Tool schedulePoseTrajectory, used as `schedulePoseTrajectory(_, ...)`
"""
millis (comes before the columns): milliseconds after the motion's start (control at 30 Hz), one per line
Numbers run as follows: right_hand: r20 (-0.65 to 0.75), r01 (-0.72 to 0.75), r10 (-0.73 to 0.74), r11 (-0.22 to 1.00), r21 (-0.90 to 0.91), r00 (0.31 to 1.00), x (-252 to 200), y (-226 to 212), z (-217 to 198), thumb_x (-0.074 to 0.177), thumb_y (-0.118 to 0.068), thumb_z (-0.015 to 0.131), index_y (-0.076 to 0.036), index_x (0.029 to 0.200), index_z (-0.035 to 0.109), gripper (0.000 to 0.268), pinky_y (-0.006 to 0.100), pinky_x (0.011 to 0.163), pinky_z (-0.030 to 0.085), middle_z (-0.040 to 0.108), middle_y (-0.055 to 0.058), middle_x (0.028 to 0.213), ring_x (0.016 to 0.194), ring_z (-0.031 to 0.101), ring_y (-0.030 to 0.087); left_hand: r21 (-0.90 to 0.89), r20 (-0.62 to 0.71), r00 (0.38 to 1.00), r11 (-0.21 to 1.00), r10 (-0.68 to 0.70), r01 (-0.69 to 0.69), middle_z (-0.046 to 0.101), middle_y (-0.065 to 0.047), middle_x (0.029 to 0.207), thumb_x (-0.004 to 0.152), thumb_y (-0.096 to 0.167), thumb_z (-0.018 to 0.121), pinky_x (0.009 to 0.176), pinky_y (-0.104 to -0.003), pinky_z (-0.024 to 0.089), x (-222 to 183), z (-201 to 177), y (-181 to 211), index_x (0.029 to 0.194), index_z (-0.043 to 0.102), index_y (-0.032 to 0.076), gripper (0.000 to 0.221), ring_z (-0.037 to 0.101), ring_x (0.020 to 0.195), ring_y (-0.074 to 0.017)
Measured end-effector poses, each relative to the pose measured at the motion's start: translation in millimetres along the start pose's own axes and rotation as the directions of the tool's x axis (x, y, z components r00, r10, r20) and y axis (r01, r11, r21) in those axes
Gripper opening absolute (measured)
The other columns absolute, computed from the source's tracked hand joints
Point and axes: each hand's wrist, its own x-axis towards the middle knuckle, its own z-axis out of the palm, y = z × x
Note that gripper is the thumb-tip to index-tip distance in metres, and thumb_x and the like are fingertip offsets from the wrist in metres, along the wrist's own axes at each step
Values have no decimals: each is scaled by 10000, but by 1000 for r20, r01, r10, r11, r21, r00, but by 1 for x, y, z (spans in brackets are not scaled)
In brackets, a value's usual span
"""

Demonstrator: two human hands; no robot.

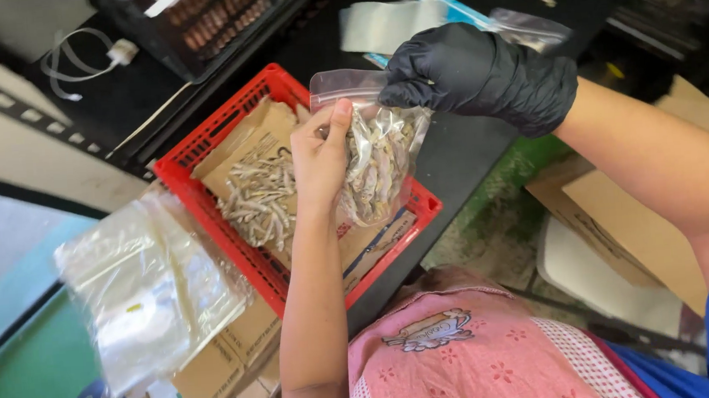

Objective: The person packages dried fish by taking them from a red crate and placing them into clear plastic bags by hand.

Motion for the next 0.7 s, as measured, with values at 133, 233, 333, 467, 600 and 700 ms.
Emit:
schedulePoseTrajectory(133, 139, -166, 163, 986, 10, 977, -33, -3, -16, 1030, -325, 649, -115, 1100, 668, 223, 424, 825, 522, 703, 90, 1018, 899, 680, 314, 27, 108, 973, 979, -205, 204, 250, 83, 549, 939, 513, 560, 596, -197, 234, 1, 20, 18, 1017, 840, 139, 474, 226, 562, -58)
schedulePoseTrajectory(233, 18, -86, 88, 991, -107, 996, -67, 7, -17, 1120, -246, 545, -80, 970, 563, 224, 440, 730, 473, 561, 119, 868, 753, 583, 334, -50, 177, 977, 991, -117, 128, 807, -32, 1008, 953, 415, 581, 897, -272, 505, 6, 37, 14, 944, 814, 99, 393, 697, 985, -115)
schedulePoseTrajectory(333, -69, 59, -82, 957, -286, 994, -98, 16, -23, 1053, -189, 654, -15, 1127, 704, 196, 453, 930, 554, 714, 180, 1088, 984, 690, 363, -159, 222, 970, 978, -99, 137, 801, -63, 985, 945, 391, 614, 964, -317, 528, 9, 55, 8, 918, 810, 69, 378, 709, 1028, -168)
schedulePoseTrajectory(467, 74, -219, 246, 940, -261, 966, -131, 15, -30, 1056, -255, 588, -81, 978, 601, 190, 460, 683, 477, 596, 135, 869, 727, 575, 333, -170, 259, 957, 969, -131, 178, 811, -73, 932, 946, 343, 624, 1009, -341, 525, 11, 76, 3, 930, 802, 56, 337, 703, 1012, -143)
schedulePoseTrajectory(600, -68, -214, 203, 897, -386, 977, -155, 22, -33, 1080, -281, 574, -52, 1167, 710, 281, 487, 806, 588, 709, 170, 1062, 885, 700, 393, -277, 231, 942, 911, -244, 304, 796, -52, 940, 933, 284, 682, 881, -268, 550, 23, 96, -19, 942, 810, 44, 272, 690, 933, -107)
schedulePoseTrajectory(700, -152, -190, 140, 896, -402, 979, -166, 29, -33, 1102, -352, 578, -17, 1115, 687, 352, 483, 780, 569, 685, 200, 1027, 879, 691, 396, -187, 340, 910, 932, -236, 311, 816, -64, 1005, 936, 402, 618, 1080, -336, 460, 26, 104, -10, 931, 815, 85, 373, 650, 1119, -136)
